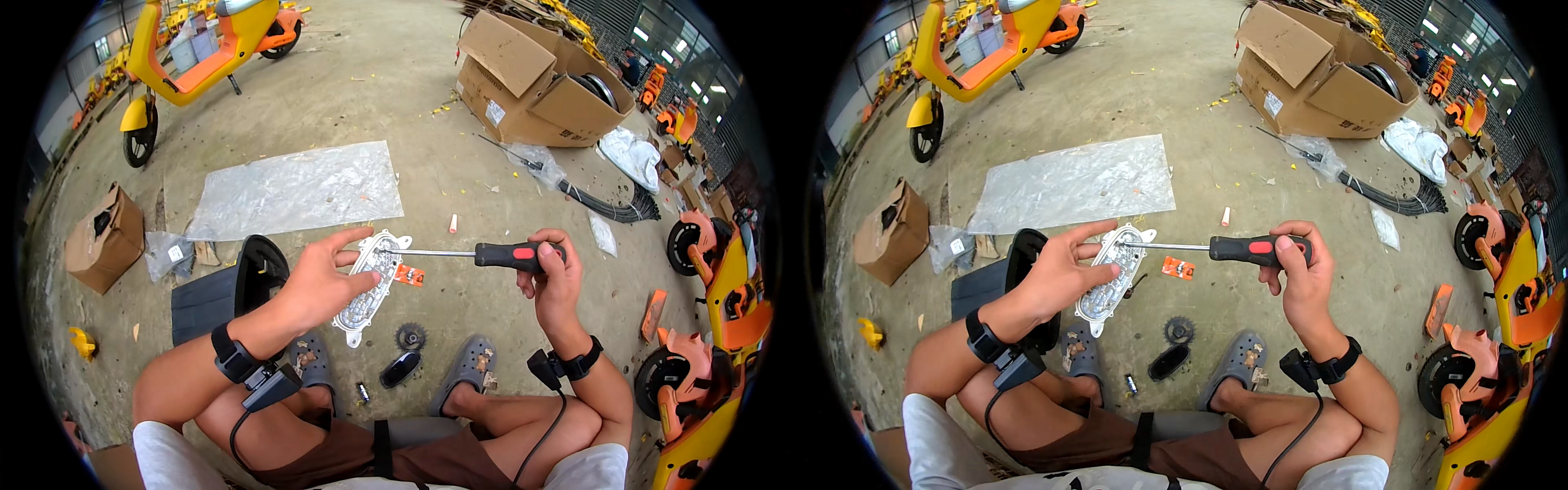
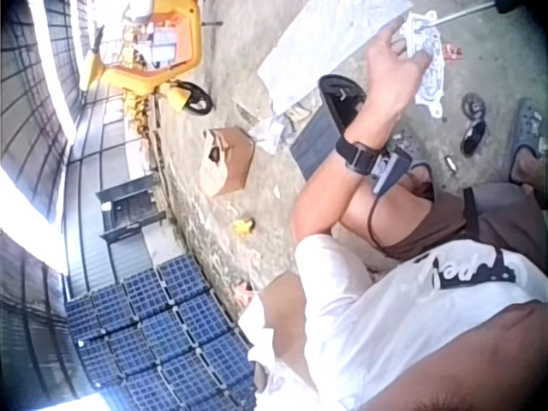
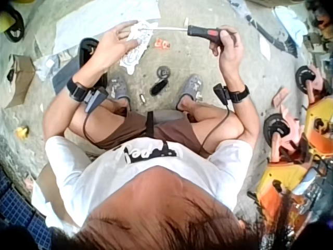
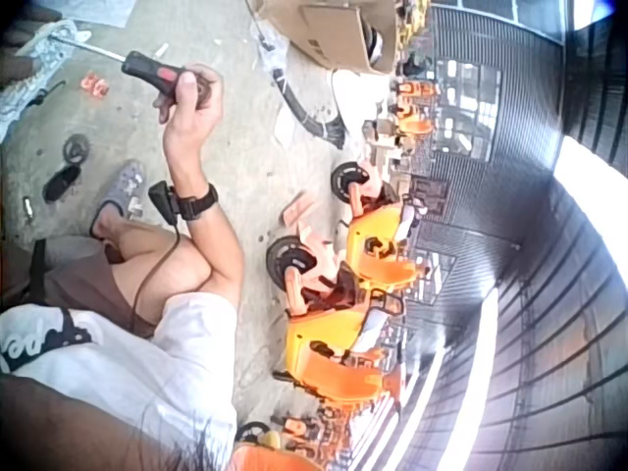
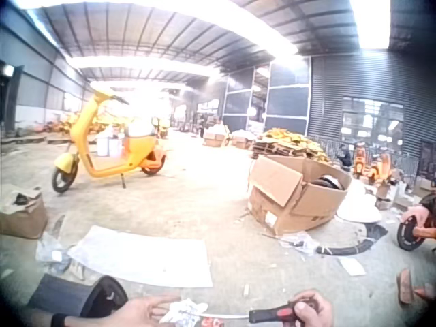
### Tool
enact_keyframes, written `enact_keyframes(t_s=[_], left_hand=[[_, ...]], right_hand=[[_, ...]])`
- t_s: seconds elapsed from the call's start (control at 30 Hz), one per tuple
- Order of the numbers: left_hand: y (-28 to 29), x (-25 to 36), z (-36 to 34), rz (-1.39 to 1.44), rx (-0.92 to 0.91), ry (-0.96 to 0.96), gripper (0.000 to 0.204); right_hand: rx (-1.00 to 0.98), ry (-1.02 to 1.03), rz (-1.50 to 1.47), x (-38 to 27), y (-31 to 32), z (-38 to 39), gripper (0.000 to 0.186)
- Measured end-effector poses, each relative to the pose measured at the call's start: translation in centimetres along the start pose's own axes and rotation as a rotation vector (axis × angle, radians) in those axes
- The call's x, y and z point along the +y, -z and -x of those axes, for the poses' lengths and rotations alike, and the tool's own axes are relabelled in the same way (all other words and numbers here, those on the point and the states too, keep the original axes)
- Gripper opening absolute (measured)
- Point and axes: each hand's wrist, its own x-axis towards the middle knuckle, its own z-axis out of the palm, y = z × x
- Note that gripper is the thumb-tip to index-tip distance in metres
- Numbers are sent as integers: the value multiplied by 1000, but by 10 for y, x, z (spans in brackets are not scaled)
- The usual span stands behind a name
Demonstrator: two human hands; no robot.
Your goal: The person disassembles an electronic component of a scooter by removing screws with a screwdriver and prying apart the plastic housing by hand.
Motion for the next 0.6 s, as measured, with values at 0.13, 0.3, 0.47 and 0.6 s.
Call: enact_keyframes(t_s=[0.13, 0.3, 0.47, 0.6], left_hand=[[0, 0, 0, -16, -5, 3, 60], [-1, 1, 1, -28, -22, -8, 59], [-1, -1, 1, -101, -29, -31, 59], [-2, 3, 2, -103, -30, -12, 59]], right_hand=[[-4, 7, 5, 0, 0, 0, 20], [-12, 11, 12, -1, 0, 1, 20], [-19, 1, 8, -2, -3, 2, 20], [-27, 11, 28, -2, -1, 3, 20]])
